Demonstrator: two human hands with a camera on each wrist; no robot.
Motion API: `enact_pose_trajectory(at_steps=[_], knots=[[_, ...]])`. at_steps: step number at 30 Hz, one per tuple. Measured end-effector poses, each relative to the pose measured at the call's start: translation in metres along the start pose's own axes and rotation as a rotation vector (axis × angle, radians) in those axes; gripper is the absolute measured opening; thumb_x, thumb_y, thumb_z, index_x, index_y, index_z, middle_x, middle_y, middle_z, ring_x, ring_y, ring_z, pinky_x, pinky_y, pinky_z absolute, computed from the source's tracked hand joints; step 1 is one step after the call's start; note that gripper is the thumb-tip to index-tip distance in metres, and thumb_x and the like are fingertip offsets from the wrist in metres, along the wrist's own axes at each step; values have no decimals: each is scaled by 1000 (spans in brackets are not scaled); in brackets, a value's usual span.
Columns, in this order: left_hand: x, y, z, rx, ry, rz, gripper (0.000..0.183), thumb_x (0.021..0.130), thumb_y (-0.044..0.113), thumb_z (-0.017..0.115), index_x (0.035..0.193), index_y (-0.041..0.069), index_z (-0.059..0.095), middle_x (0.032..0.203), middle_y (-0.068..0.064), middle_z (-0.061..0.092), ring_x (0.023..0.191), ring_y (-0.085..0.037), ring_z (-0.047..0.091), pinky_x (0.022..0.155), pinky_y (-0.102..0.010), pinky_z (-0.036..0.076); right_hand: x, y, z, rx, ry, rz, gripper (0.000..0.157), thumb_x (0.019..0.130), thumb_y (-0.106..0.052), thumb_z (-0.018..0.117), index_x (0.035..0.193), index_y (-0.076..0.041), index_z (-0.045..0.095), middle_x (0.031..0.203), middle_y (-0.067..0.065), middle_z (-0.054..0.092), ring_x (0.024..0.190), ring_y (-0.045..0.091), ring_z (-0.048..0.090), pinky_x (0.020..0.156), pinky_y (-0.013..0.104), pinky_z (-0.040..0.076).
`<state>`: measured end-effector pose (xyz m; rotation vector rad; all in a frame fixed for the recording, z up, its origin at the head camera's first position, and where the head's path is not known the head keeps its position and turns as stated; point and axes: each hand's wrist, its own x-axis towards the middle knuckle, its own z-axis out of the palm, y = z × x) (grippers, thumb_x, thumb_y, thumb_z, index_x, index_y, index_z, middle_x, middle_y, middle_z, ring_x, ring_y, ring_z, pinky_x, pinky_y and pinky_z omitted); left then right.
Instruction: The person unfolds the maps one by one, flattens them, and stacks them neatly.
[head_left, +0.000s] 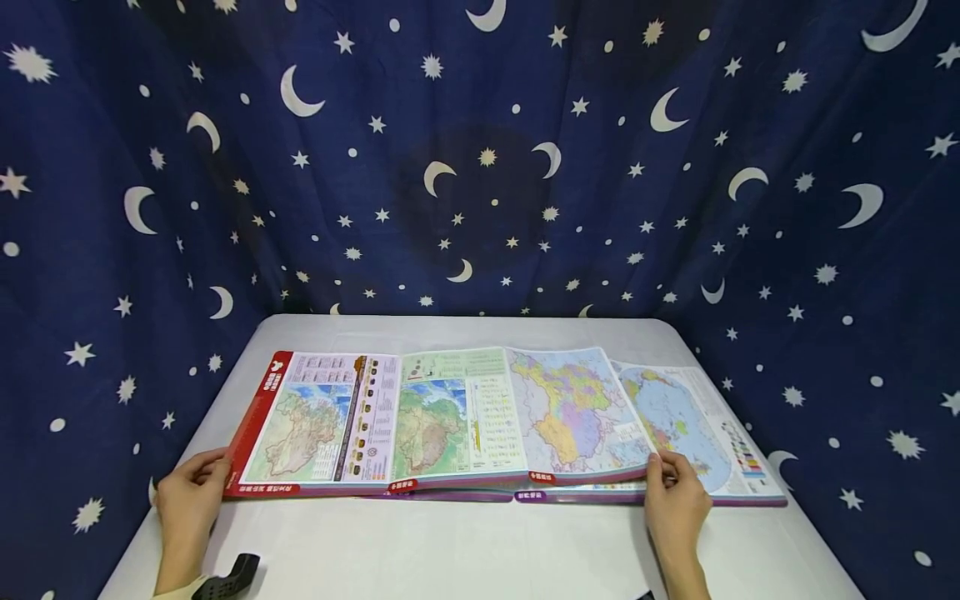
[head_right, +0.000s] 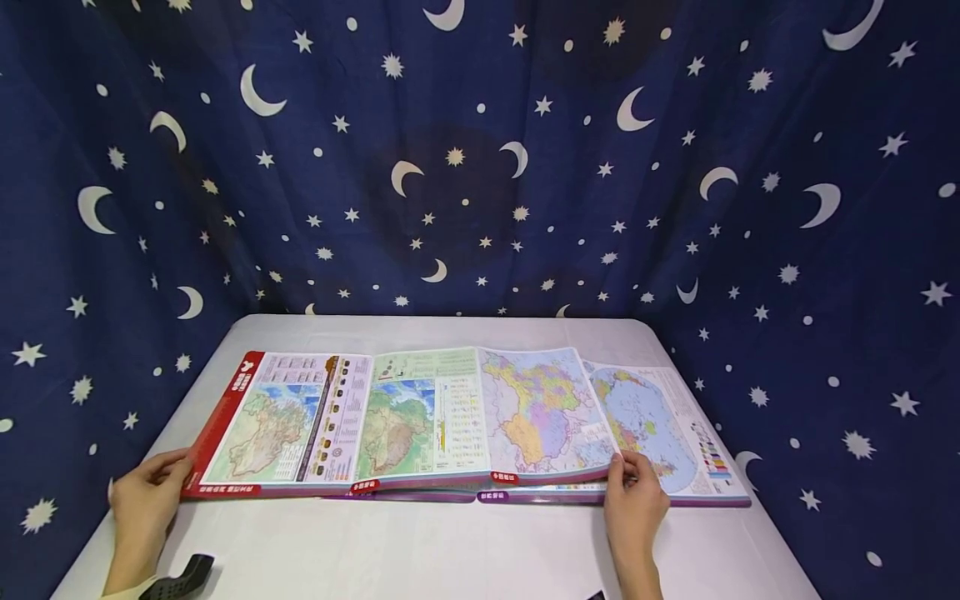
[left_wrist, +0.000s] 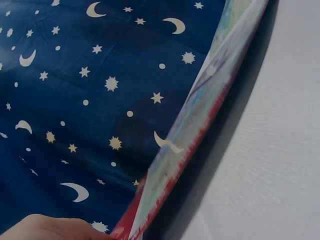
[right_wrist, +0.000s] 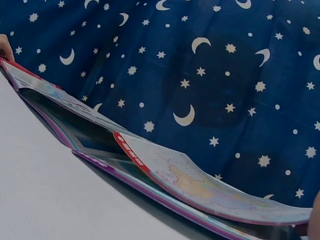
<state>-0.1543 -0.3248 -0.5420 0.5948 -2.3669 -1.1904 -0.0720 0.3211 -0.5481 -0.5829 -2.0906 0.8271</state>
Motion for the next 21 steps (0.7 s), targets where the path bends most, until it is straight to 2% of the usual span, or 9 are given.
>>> enact_pose_trajectory(at_steps=[4,8,11,14,17,19,21], knots=[[-1,1,2,-38,-28,-8,23,98,15,72,114,1,79,69,26,59,64,3,51,58,-16,39,3,4,-5,-17,-5,14,14,96,-12,72,103,0,76,84,16,78,62,-23,42,66,17,37],[-2,3,3,-52,-56,-36,25,98,16,74,116,1,78,71,21,62,67,0,52,58,-17,41,7,9,-8,-5,-22,41,16,98,-14,72,105,0,76,87,19,78,59,-20,44,64,12,36],[-3,5,4,-63,-77,-46,25,98,14,74,118,-1,78,72,16,62,69,-2,50,59,-18,40,11,14,-8,7,-26,70,17,99,-15,72,106,0,76,85,15,78,57,-18,46,60,9,37],[-5,8,6,-66,-88,-41,24,97,12,75,117,0,78,71,13,63,70,-2,50,59,-19,40,15,19,-10,14,-21,102,18,100,-16,72,106,0,76,76,-11,73,56,-16,48,57,9,37],[-9,12,10,-56,-105,-20,23,96,12,76,115,1,79,71,8,62,69,-3,49,58,-20,39,19,24,-14,17,-18,127,20,100,-18,71,107,0,76,72,-39,57,56,-14,47,56,9,37],[-11,15,13,-47,-118,4,22,95,13,77,114,2,80,70,5,61,68,-5,48,57,-21,38,21,28,-17,21,-16,143,21,101,-18,69,109,1,75,70,-48,49,55,-13,47,55,10,37],[-14,18,16,-47,-134,24,21,95,14,78,113,2,80,70,3,58,67,-7,46,55,-23,36,24,32,-21,20,-12,156,23,101,-19,68,110,2,75,69,-51,47,55,-14,46,55,9,36]])
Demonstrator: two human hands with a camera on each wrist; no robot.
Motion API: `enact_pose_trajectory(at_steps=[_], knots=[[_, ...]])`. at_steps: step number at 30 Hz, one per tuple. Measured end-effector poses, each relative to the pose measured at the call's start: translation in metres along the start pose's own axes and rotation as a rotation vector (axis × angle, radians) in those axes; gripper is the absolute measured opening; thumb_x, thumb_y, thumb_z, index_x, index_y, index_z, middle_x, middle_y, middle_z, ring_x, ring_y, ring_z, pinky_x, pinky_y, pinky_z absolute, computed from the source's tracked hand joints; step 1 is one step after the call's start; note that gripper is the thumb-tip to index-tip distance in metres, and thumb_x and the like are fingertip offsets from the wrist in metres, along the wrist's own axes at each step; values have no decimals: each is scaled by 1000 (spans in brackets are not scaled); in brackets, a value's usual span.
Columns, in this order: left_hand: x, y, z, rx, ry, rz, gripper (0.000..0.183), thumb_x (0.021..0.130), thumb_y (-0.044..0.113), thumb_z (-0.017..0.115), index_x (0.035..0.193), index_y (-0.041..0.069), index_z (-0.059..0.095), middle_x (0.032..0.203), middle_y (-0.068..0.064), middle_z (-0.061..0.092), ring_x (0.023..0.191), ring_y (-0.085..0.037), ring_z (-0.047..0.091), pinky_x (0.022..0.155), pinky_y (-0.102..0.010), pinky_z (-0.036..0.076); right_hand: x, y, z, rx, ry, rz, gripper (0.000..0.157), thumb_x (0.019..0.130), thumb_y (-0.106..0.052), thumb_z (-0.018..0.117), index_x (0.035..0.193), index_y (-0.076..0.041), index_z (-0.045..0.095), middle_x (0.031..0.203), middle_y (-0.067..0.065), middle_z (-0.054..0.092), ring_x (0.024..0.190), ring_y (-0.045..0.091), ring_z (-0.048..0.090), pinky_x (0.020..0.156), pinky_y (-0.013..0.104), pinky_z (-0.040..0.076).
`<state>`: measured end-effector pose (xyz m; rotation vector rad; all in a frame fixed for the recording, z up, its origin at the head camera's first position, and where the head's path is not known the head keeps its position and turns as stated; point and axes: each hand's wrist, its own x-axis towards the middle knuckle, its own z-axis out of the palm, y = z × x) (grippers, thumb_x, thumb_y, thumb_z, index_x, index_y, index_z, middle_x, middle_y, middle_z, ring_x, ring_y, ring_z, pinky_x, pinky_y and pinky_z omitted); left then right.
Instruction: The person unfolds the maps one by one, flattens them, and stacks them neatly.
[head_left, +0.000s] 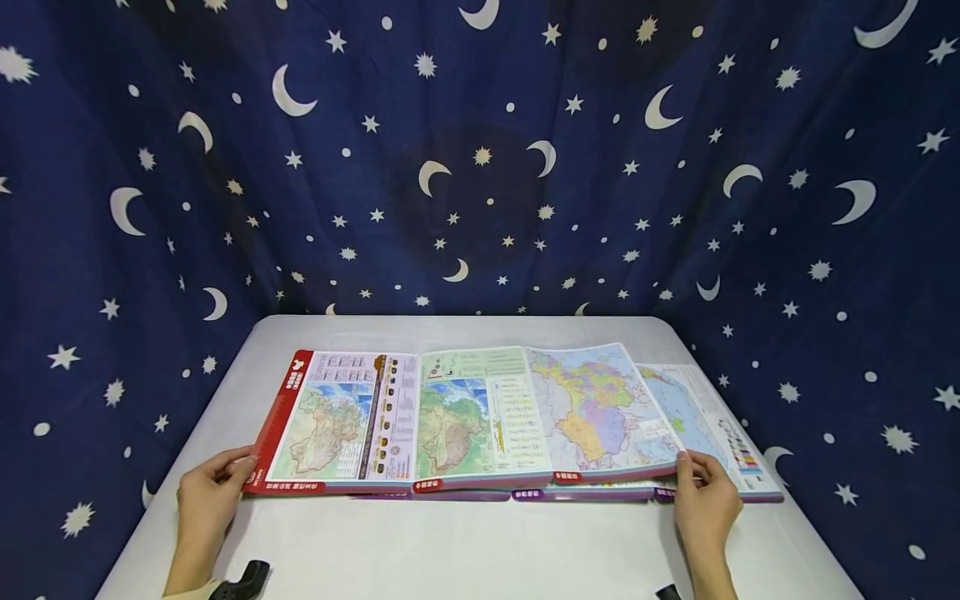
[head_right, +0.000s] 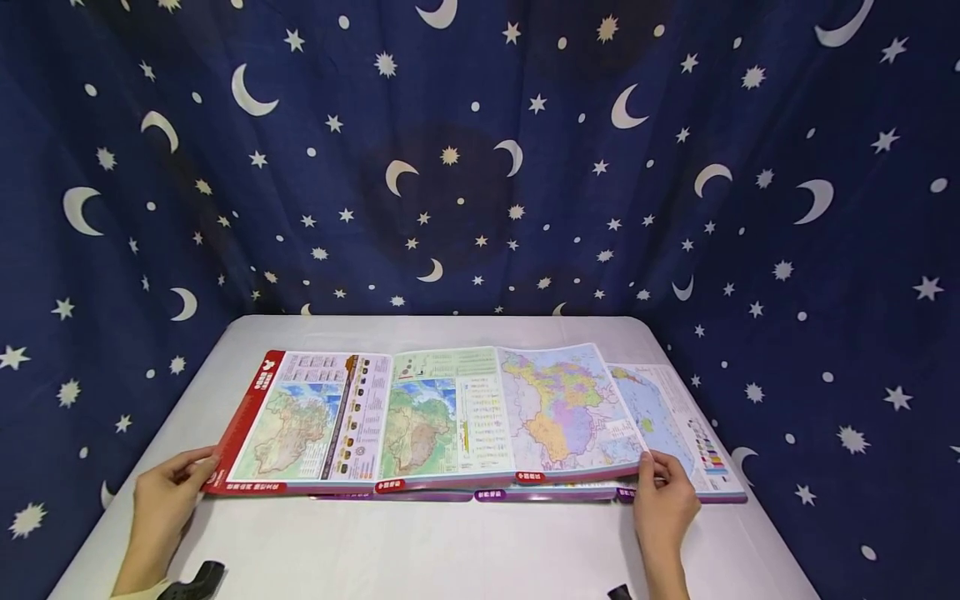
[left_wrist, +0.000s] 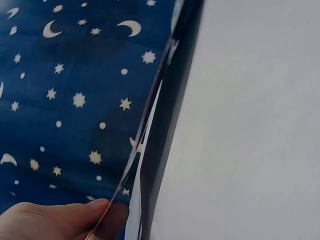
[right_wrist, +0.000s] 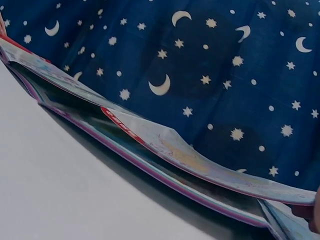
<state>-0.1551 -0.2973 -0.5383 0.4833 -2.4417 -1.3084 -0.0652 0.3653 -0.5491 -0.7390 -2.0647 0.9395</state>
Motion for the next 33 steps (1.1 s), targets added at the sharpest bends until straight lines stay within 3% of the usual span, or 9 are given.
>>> enact_pose_trajectory(at_steps=[12,20,27,33], knots=[[-15,19,25,-43,-96,65,19,94,14,79,109,4,80,67,1,57,60,-7,44,50,-26,34,23,26,-20,-11,62,31,27,102,-20,67,114,4,74,70,-55,43,57,-23,41,65,7,30],[-27,30,38,-45,-144,112,18,94,14,80,109,5,80,68,0,59,61,-6,45,54,-25,35,36,40,-30,-24,128,50,28,102,-18,68,116,4,74,69,-54,41,57,-24,38,61,5,29],[-36,39,46,-57,-190,141,18,95,13,78,110,4,80,69,-3,60,63,-6,46,58,-24,36,44,45,-40,-46,141,74,30,102,-20,65,118,4,73,67,-55,38,56,-24,34,77,25,27],[-40,42,51,-37,-257,191,18,96,10,76,113,5,79,71,-2,65,66,-6,50,63,-22,38,48,53,-50,-71,144,119,34,102,-22,63,122,4,72,67,-57,33,68,-21,30,91,45,28]])
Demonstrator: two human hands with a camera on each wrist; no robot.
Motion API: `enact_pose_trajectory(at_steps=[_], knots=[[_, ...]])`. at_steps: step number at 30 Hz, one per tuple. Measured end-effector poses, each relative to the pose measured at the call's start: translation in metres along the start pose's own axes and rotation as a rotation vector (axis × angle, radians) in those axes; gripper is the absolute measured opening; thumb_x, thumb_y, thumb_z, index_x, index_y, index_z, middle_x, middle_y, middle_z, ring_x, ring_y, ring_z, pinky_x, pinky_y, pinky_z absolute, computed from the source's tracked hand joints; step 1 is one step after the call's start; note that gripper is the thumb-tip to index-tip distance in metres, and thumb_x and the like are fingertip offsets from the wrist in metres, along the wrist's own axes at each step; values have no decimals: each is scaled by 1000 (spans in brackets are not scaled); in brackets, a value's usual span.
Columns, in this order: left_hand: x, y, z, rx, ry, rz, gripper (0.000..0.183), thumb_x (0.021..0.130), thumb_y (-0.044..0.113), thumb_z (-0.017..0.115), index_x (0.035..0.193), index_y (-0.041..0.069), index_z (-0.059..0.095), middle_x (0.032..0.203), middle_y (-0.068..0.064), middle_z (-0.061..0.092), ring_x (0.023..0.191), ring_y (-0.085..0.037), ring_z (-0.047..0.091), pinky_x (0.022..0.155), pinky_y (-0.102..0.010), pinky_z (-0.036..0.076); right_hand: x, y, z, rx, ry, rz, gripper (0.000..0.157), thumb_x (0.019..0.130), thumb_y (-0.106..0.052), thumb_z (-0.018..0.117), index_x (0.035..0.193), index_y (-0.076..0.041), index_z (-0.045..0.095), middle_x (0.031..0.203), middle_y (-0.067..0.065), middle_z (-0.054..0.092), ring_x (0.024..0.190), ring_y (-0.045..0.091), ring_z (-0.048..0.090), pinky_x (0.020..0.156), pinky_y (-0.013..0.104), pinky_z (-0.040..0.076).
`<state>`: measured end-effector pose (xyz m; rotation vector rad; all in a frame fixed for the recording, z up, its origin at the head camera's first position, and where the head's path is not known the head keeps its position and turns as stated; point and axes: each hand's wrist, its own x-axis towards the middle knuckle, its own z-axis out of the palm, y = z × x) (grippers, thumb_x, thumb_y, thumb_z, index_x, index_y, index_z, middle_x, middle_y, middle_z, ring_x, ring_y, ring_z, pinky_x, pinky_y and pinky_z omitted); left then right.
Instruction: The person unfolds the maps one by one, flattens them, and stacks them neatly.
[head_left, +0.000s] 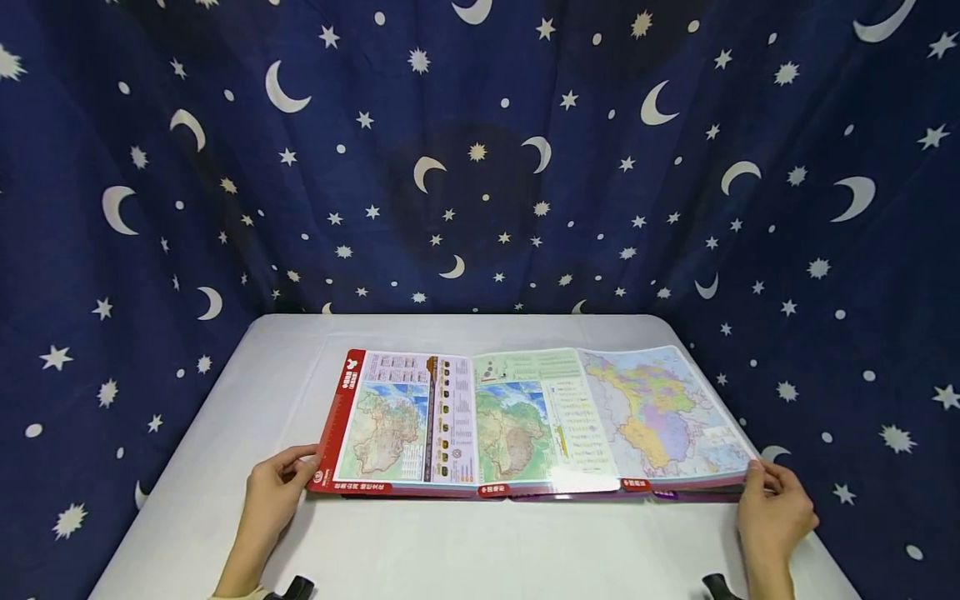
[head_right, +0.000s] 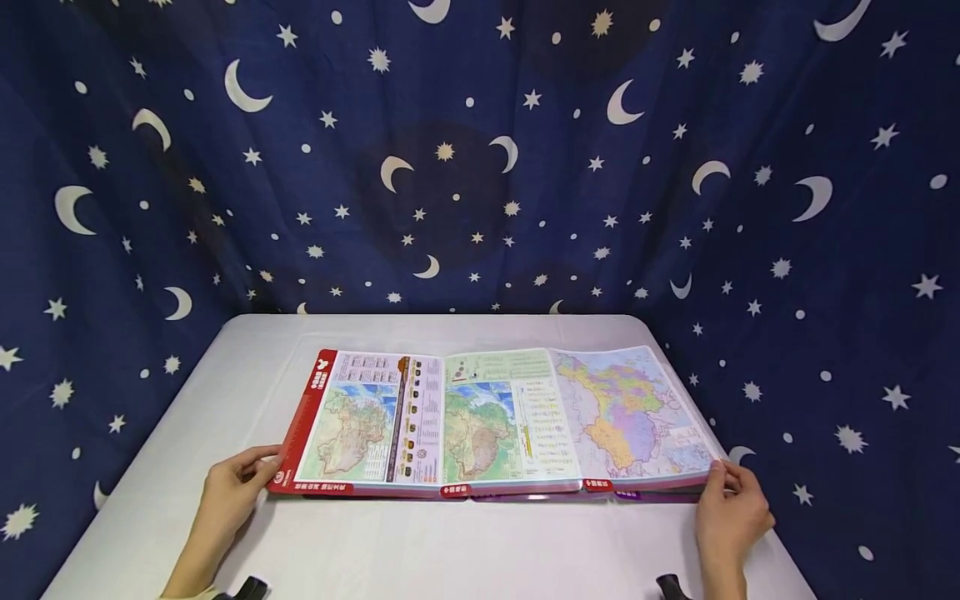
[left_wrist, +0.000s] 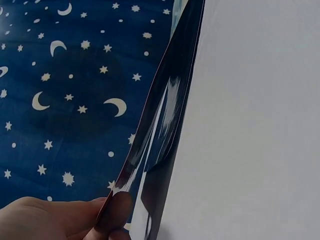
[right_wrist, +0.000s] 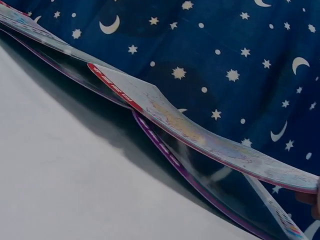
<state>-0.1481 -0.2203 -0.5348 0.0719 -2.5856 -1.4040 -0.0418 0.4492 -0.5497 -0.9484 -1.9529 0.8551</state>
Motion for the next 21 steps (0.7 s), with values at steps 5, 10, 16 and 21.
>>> enact_pose_trajectory(at_steps=[5,10,16,21], knots=[[0,1,4,7,-25,36,19,96,11,77,113,4,79,70,0,65,65,-5,51,65,-22,38,6,5,-1,22,0,21,35,100,-21,63,120,6,72,66,-57,32,78,2,50,100,52,26],[0,3,8,-4,-45,52,19,95,9,77,113,3,79,70,1,64,65,-4,50,64,-22,39,10,12,-3,20,-17,40,37,101,-23,63,121,6,72,67,-57,32,88,20,52,106,57,24],[3,4,12,-10,-67,93,17,95,12,78,111,6,80,66,4,62,61,-3,47,61,-23,38,14,20,-6,-2,-19,51,38,101,-24,62,122,7,71,67,-58,31,96,32,53,107,58,22],[3,3,14,-1,-69,100,17,93,13,80,110,8,80,63,5,62,58,-2,46,58,-23,36,16,25,-7,-55,-47,47,38,102,-25,62,122,5,71,65,-58,28,96,35,53,107,59,23]])
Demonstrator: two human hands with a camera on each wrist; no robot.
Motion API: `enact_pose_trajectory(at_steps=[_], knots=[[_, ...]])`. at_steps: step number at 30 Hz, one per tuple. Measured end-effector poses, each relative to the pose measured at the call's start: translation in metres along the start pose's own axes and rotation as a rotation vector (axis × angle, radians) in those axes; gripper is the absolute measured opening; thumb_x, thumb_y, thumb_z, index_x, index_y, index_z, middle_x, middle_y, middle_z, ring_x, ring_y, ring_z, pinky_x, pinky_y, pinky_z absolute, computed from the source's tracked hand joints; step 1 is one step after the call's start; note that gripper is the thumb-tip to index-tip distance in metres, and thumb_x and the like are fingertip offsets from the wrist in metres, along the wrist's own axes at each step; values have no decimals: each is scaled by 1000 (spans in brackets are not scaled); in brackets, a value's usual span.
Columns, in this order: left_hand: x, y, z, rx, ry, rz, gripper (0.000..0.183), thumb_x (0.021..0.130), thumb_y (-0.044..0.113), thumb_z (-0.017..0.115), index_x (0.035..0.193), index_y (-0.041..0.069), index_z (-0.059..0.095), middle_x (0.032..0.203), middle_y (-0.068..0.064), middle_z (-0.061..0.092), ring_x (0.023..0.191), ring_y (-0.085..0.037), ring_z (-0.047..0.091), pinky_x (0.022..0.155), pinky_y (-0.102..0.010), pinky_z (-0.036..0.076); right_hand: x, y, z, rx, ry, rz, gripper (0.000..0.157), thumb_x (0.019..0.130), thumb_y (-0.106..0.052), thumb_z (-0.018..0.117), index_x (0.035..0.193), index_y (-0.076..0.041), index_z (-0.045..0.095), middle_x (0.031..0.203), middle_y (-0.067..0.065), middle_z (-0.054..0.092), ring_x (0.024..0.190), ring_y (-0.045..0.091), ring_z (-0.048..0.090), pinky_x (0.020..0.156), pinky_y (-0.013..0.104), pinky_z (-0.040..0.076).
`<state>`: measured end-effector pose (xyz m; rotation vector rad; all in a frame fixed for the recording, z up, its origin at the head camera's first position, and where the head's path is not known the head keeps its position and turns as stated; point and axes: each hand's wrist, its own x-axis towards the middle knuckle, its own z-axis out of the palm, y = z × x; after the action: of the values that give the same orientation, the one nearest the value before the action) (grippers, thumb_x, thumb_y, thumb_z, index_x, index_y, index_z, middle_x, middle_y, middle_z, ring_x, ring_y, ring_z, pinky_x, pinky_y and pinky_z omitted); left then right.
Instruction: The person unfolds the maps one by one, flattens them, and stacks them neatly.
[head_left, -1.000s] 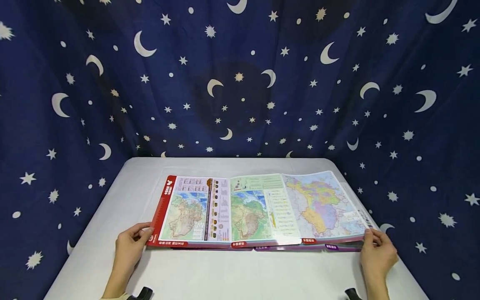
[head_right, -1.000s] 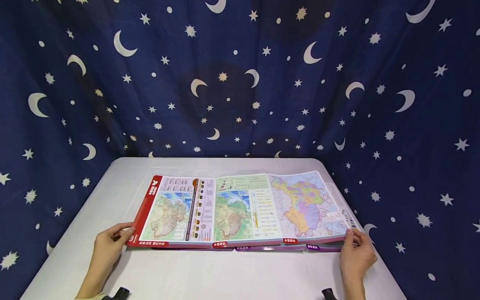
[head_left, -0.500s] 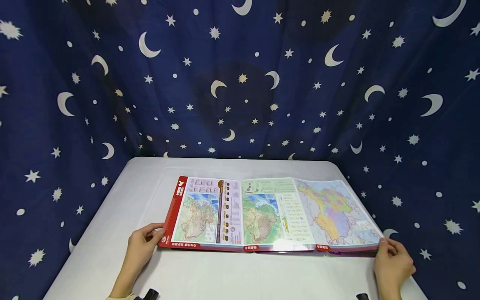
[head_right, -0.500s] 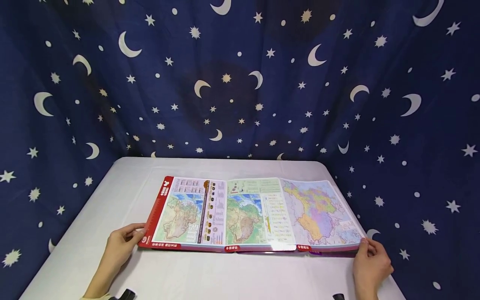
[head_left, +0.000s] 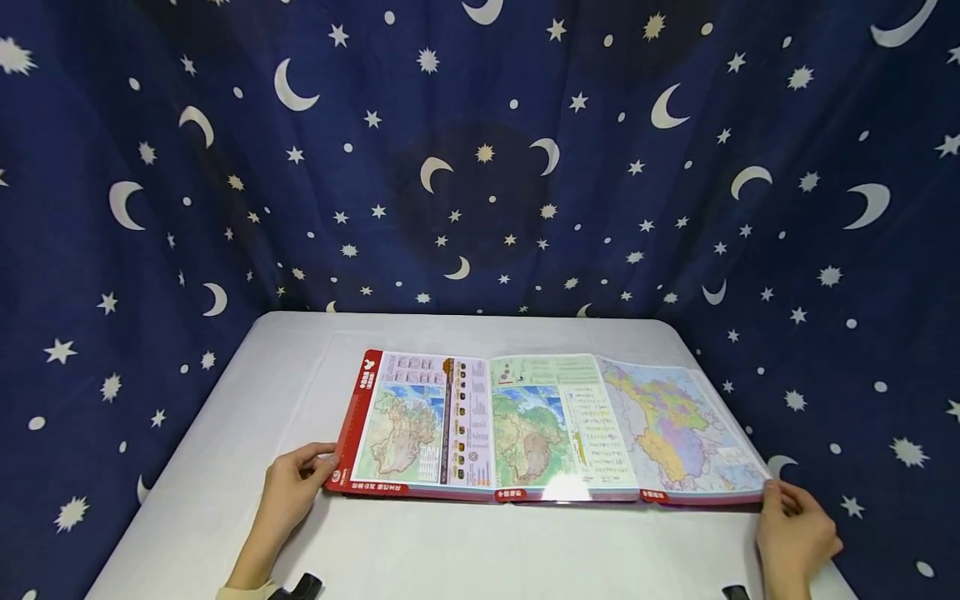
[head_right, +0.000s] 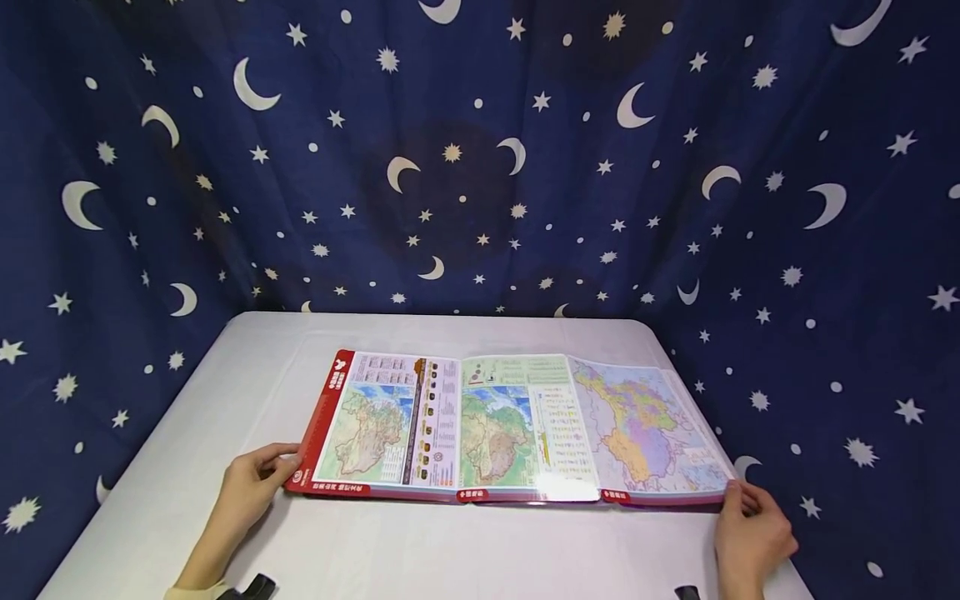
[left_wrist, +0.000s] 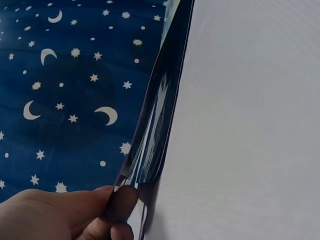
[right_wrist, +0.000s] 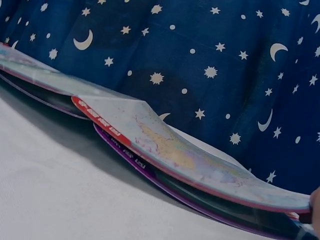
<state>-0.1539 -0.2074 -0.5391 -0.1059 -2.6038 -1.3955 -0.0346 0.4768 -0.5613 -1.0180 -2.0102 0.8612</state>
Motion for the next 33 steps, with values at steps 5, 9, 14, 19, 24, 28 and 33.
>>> enact_pose_trajectory(at_steps=[5,9,14,19,24,28,33], knots=[[-3,-1,1,43,42,8,15,91,13,82,106,11,80,62,8,61,58,-2,46,57,-22,36,0,5,1,-86,-29,-88,31,100,-21,64,115,5,73,62,-20,53,93,44,56,98,61,29],[-4,-3,2,51,78,6,16,88,11,84,103,11,80,62,8,60,57,-2,46,57,-21,37,-1,6,3,-116,-24,-155,27,98,-17,65,111,5,74,87,32,64,99,55,55,92,62,29],[-3,-5,6,55,86,22,17,86,8,84,102,9,79,61,8,59,57,-2,46,56,-19,37,-1,7,4,-119,-21,-154,29,98,-16,64,112,8,72,107,40,61,107,61,49,95,65,28],[-1,-6,8,59,94,37,17,86,7,85,101,9,79,61,10,60,56,-1,46,55,-19,37,-1,8,5,-117,-10,-139,29,97,-14,64,113,11,70,121,41,58,117,64,44,99,67,27],[-1,-3,10,63,89,29,18,86,8,85,102,9,79,61,9,61,56,-1,46,55,-20,37,1,8,5,-116,-24,-110,30,98,-13,63,115,11,69,128,42,58,120,65,44,102,68,27],[-1,-1,12,54,80,31,18,86,7,85,103,8,79,62,7,63,56,-1,48,55,-20,38,3,8,4,-127,-41,-81,32,100,-14,60,118,12,68,127,43,57,122,66,43,104,69,25],[0,0,15,55,61,14,17,86,8,86,102,9,80,62,6,63,57,-1,49,56,-21,39,7,7,3,-144,-62,-65,35,103,-16,56,121,12,66,125,43,56,123,65,42,108,68,23]])
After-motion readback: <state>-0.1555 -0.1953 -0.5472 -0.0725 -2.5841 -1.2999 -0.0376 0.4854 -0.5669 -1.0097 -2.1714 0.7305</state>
